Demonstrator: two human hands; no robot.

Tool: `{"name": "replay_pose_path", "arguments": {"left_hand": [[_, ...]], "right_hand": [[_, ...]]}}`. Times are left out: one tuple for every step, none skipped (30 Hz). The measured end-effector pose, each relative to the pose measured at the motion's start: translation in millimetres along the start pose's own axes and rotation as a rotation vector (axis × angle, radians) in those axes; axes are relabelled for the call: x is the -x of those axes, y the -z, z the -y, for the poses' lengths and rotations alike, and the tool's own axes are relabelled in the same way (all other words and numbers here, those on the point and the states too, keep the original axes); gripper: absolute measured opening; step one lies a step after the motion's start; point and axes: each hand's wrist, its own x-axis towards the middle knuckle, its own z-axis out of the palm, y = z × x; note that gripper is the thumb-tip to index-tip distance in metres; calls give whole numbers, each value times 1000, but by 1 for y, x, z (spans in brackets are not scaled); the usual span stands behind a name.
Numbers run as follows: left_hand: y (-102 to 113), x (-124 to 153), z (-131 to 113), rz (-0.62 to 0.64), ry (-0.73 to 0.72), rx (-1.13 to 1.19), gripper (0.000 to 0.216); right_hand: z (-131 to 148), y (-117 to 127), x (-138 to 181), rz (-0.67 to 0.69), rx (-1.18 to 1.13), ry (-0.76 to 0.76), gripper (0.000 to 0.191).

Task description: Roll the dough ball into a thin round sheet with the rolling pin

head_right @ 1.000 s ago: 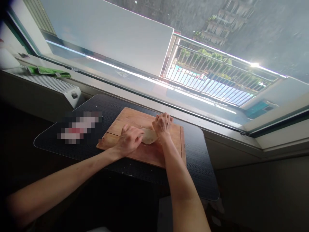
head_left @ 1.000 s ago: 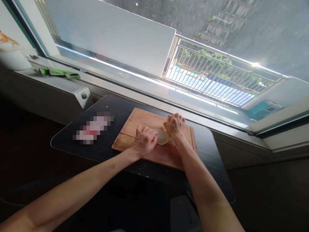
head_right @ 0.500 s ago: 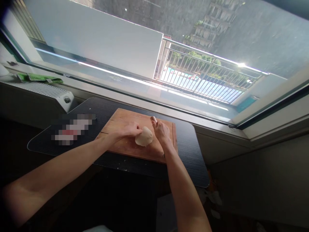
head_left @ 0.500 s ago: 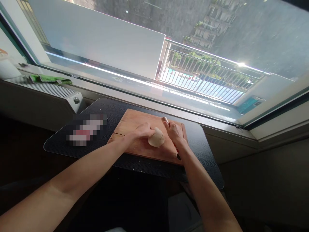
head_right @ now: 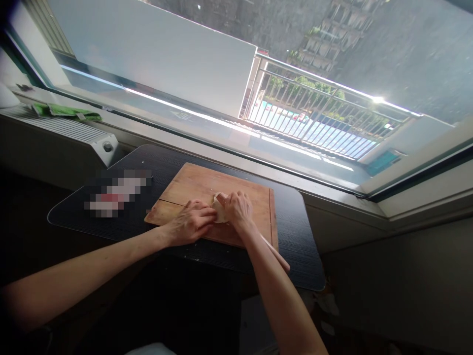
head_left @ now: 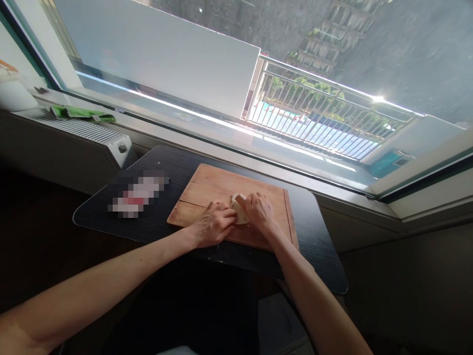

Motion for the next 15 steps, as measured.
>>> {"name": "replay_pose_path", "arguments": {"left_hand": [[-2,3,0,-21,-1,5,22],[-3,6,0,-36,-3,11,24],[-4,8,1,-47,-3,19,26],[-5,11,1,-53,-1,28,28],[-6,12,1,-57,5,38,29],[-7,14,1,-58,12,50,31],[-7,15,1,-59,21,61,32],[-8,16,0,-62,28,72,32],[-9,16,0,-67,34,79,32],[-9,16,-1,-73,39,81,32],[-9,16,-1,-78,43,80,31],[-10,16,-2,-84,45,76,32],[-10,16,-2,-89,45,73,32],[-9,15,-2,-93,45,71,32],[-9,15,-2,-96,44,72,32]], "right_hand": [[5,-1,-3,1,-20,-27,40],[11,-2,-7,8,-46,-50,39],[15,-4,-9,20,-71,-65,39],[19,-7,-11,31,-87,-68,41],[21,-11,-12,32,-92,-60,43],[23,-14,-13,23,-88,-44,45],[22,-17,-15,10,-82,-28,48],[21,-19,-17,-5,-79,-25,50],[19,-20,-20,-14,-83,-37,51],[17,-20,-23,-15,-94,-63,51],[14,-19,-27,-8,-110,-96,51],[13,-19,-30,6,-126,-130,50],[11,-18,-32,22,-138,-158,50],[11,-18,-32,35,-142,-167,50],[12,-17,-30,44,-138,-151,49]]}}
